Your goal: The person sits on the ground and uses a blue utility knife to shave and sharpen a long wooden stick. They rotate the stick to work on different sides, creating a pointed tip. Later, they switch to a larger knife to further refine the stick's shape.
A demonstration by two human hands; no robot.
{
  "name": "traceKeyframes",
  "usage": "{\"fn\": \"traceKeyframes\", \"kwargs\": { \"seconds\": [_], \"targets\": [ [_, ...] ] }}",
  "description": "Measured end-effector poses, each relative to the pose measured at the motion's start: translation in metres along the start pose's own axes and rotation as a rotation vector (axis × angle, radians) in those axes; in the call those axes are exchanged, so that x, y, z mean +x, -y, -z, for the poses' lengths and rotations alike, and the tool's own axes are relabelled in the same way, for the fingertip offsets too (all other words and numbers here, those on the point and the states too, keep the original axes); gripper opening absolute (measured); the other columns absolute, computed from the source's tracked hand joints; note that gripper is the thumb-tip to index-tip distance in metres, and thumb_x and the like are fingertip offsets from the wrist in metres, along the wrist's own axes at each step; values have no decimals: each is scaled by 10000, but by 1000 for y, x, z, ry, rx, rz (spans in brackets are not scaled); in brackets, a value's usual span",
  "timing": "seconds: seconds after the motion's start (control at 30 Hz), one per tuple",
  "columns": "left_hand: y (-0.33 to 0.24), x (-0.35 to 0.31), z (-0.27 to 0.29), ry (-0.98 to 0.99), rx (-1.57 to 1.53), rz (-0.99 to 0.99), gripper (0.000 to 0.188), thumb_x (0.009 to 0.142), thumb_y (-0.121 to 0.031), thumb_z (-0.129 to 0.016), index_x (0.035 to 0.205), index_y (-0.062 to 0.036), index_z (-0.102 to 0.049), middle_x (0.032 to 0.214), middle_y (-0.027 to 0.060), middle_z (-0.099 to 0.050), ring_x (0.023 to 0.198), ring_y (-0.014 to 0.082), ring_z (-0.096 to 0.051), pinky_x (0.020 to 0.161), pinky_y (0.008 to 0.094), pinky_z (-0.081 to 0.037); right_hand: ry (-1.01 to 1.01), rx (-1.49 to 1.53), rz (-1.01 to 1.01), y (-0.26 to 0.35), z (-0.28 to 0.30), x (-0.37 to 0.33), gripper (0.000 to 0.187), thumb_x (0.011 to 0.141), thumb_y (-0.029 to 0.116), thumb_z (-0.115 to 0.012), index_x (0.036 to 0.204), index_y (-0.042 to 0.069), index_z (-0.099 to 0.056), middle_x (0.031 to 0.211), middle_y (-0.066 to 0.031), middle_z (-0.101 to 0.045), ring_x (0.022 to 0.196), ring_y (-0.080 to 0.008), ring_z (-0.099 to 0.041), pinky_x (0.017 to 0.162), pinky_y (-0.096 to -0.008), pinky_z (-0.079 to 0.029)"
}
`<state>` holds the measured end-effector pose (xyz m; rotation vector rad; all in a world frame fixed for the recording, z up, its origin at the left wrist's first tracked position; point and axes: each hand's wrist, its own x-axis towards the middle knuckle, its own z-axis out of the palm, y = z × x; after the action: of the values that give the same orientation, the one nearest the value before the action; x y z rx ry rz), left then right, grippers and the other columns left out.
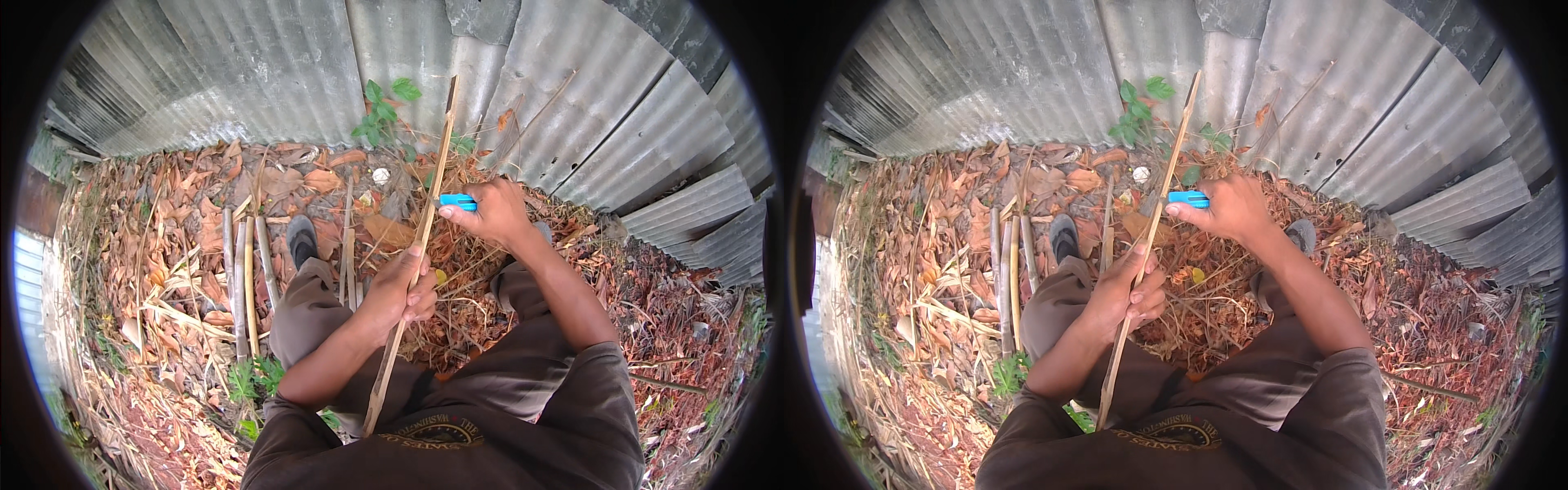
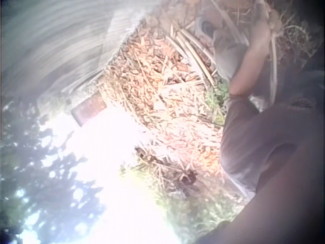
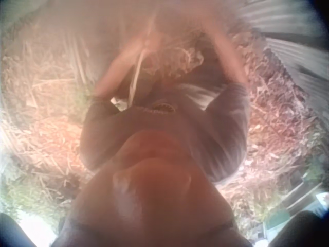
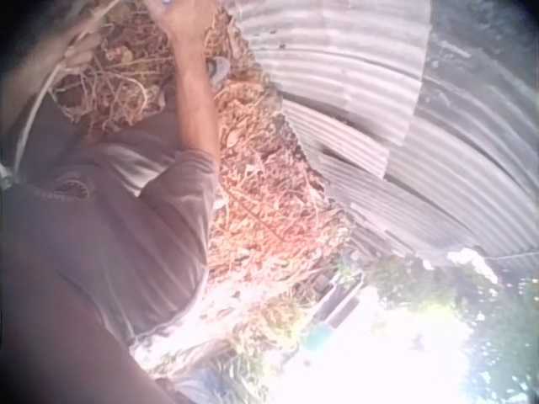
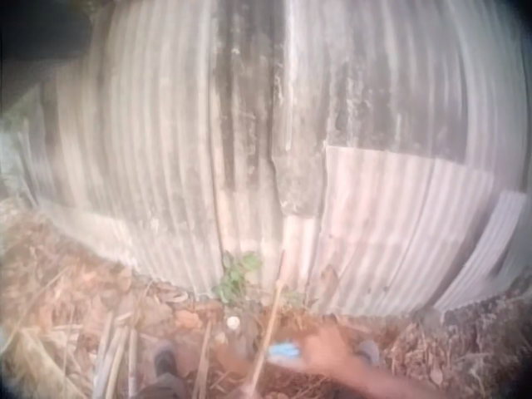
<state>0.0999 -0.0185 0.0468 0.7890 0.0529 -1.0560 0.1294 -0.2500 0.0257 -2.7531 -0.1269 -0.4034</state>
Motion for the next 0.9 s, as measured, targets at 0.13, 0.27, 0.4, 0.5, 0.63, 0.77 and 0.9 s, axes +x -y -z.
{"fn": "traceKeyframes", "kwargs": {
  "seconds": [0.13, 0.27, 0.4, 0.5, 0.63, 0.77, 0.9],
  "targets": [
    [-6, -7, 2, -64, 68, -35, 340, 1018, -432, -381, 869, -127, -413, 538, -48, -313, 381, 61, -269, 455, 226, -295, 101, 60, 43, 31, 0, -14, 680, 743, 741, -560, 590, 81, -626, 472, -118, -512, 478, -348, -564, 474, -446, -440],
    [-2, -14, 2, -42, 47, -25, 335, 1022, -427, -370, 871, -131, -412, 544, -53, -310, 383, 57, -260, 456, 219, -292, 57, -44, 0, 14, -2, 4, 732, 724, 794, -523, 616, 84, -670, 495, -129, -565, 493, -335, -607, 479, -446, -467],
    [1, -10, 5, 0, 26, -26, 332, 1029, -420, -339, 880, -132, -408, 552, -47, -310, 392, 56, -261, 460, 216, -290, -60, -11, -39, 6, -6, 14, 750, 757, 773, -508, 584, 54, -638, 486, -147, -552, 529, -349, -618, 517, -457, -480],
    [14, -15, -11, 70, 67, 57, 336, 1029, -421, -338, 877, -129, -406, 553, -42, -308, 393, 61, -264, 457, 222, -285, -92, -46, -279, -52, 17, 45, 743, 786, 756, -489, 602, 53, -644, 500, -155, -562, 549, -352, -626, 542, -468, -488],
    [13, -12, -3, 25, 96, 25, 335, 1030, -417, -339, 881, -125, -405, 553, -37, -319, 386, 68, -271, 446, 230, -270, 55, -47, -222, -25, 10, 15, 747, 806, 749, -466, 636, 51, -667, 519, -168, -577, 541, -367, -620, 559, -479, -491],
    [-2, -12, 7, -45, 77, -22, 347, 1027, -432, -342, 885, -122, -409, 548, -39, -324, 385, 64, -271, 442, 226, -260, 168, 61, 12, 20, -9, -11, 759, 768, 786, -477, 650, 67, -688, 504, -152, -566, 519, -369, -606, 529, -460, -489],
    [4, -14, 2, -68, 65, 14, 345, 1030, -426, -336, 885, -121, -408, 548, -40, -322, 390, 63, -272, 440, 227, -252, 115, 22, 35, 5, -1, 0, 731, 751, 786, -497, 673, 89, -703, 499, -138, -566, 531, -354, -615, 534, -455, -491]
  ]
}}
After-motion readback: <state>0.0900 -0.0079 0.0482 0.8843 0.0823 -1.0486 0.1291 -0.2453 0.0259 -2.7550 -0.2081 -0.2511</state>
